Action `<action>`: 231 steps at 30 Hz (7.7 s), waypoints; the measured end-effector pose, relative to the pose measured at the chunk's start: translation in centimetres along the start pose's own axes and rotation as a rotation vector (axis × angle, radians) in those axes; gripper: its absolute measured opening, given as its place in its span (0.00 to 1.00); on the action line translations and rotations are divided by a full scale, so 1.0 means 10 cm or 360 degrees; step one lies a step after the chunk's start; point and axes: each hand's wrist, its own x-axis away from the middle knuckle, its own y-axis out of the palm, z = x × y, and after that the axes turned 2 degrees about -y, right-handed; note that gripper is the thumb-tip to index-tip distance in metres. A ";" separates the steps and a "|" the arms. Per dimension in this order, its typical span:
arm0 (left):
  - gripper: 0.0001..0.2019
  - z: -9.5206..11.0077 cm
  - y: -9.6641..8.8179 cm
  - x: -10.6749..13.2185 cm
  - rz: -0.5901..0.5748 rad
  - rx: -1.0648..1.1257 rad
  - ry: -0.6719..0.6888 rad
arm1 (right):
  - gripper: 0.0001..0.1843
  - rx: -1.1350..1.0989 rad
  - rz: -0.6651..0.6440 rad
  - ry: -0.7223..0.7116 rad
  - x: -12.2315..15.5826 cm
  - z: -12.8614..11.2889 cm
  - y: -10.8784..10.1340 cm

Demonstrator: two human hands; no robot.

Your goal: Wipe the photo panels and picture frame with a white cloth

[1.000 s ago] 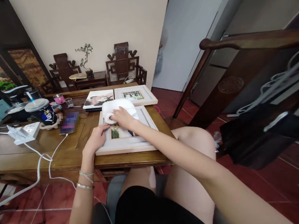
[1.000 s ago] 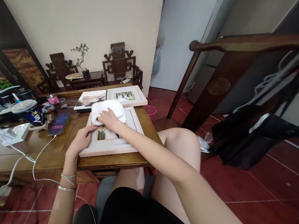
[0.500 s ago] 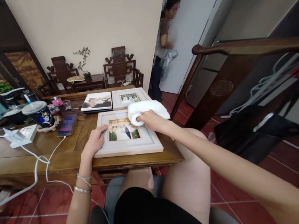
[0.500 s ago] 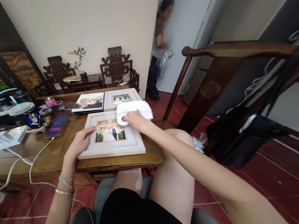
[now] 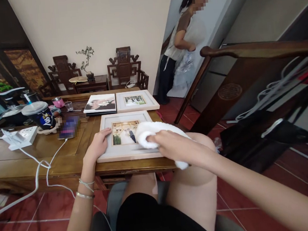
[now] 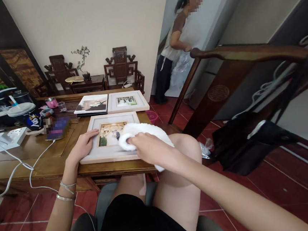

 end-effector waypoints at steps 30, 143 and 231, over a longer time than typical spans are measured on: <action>0.26 -0.04 0.01 0.00 0.0020 0.0025 0.0050 | 0.24 -0.0084 -0.0015 -0.0268 0.19 -0.23 0.00; 0.23 -0.02 0.03 0.00 -0.0008 -0.0019 -0.0015 | 0.26 0.0061 -0.0106 -0.0587 -0.54 -0.44 0.13; 0.22 -0.03 0.05 0.02 0.0022 0.0038 -0.0032 | 0.27 0.0014 0.0307 -0.0596 -0.03 -0.37 0.42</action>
